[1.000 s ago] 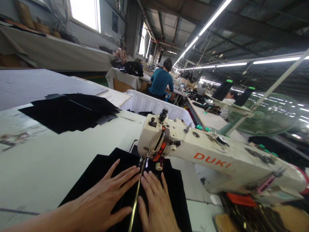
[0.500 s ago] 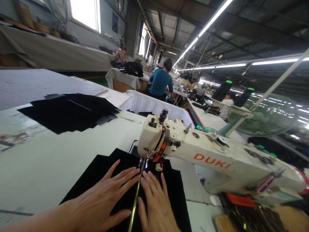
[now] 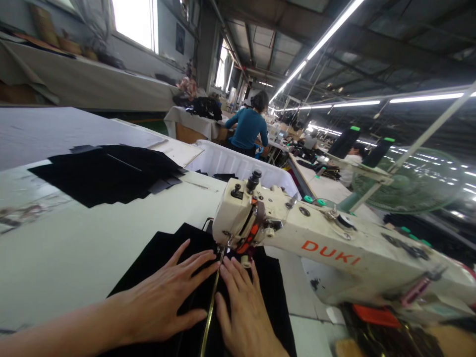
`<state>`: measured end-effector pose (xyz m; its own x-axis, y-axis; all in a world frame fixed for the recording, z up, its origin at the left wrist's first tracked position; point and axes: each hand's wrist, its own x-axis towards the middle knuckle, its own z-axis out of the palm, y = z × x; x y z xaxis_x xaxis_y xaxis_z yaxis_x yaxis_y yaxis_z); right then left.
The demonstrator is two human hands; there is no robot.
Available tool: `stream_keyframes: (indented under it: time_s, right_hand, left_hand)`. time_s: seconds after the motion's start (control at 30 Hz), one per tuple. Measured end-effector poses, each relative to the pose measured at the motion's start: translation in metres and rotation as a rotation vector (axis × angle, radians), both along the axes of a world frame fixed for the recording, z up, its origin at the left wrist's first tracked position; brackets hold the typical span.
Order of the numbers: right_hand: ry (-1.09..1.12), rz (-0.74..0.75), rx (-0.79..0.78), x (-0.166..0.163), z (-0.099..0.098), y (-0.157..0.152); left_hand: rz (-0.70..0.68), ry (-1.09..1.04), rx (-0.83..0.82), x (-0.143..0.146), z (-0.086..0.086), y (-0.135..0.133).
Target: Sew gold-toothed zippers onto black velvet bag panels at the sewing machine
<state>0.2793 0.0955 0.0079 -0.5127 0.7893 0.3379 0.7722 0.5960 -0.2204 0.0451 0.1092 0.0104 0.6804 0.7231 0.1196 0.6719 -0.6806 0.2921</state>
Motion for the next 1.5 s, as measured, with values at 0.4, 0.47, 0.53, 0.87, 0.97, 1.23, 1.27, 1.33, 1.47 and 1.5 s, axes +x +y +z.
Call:
stream_keyframes:
  time_s: [0.4, 0.47, 0.53, 0.87, 0.97, 1.23, 1.27, 1.33, 1.47, 1.5]
  right_hand:
    - [-0.002, 0.005, -0.019, 0.003, 0.0, 0.001]
    - [0.012, 0.007, -0.02, 0.004, -0.001, 0.001]
    - [0.029, 0.007, -0.02, 0.004, -0.001, 0.001]
    - [0.003, 0.009, -0.145, 0.002, 0.015, 0.006]
    - [-0.008, -0.005, -0.158, 0.001, 0.017, 0.003]
    - [-0.004, -0.025, -0.099, 0.003, 0.019, 0.002]
    - [-0.004, -0.022, -0.091, 0.004, 0.019, 0.003]
    - [-0.006, -0.017, -0.076, 0.006, 0.019, 0.004]
    - [-0.017, -0.012, -0.053, 0.007, 0.017, 0.009]
    - [-0.019, -0.012, -0.051, 0.007, 0.017, 0.011]
  left_hand:
    - [-0.007, -0.072, 0.057, -0.002, -0.002, 0.001]
    - [-0.006, -0.066, 0.032, -0.002, -0.001, 0.001]
    - [-0.008, -0.057, 0.018, -0.002, 0.0, 0.002]
    - [-0.01, -0.026, 0.084, 0.003, 0.004, 0.012]
    - [-0.002, -0.008, 0.094, 0.004, 0.003, 0.01]
    - [-0.004, 0.002, 0.145, 0.004, 0.001, 0.005]
    - [-0.003, -0.001, 0.147, 0.004, 0.001, 0.005]
    - [0.0, -0.007, 0.146, 0.004, 0.001, 0.004]
    - [0.013, -0.017, 0.134, 0.005, 0.001, 0.008]
    - [0.015, -0.019, 0.128, 0.005, 0.002, 0.01]
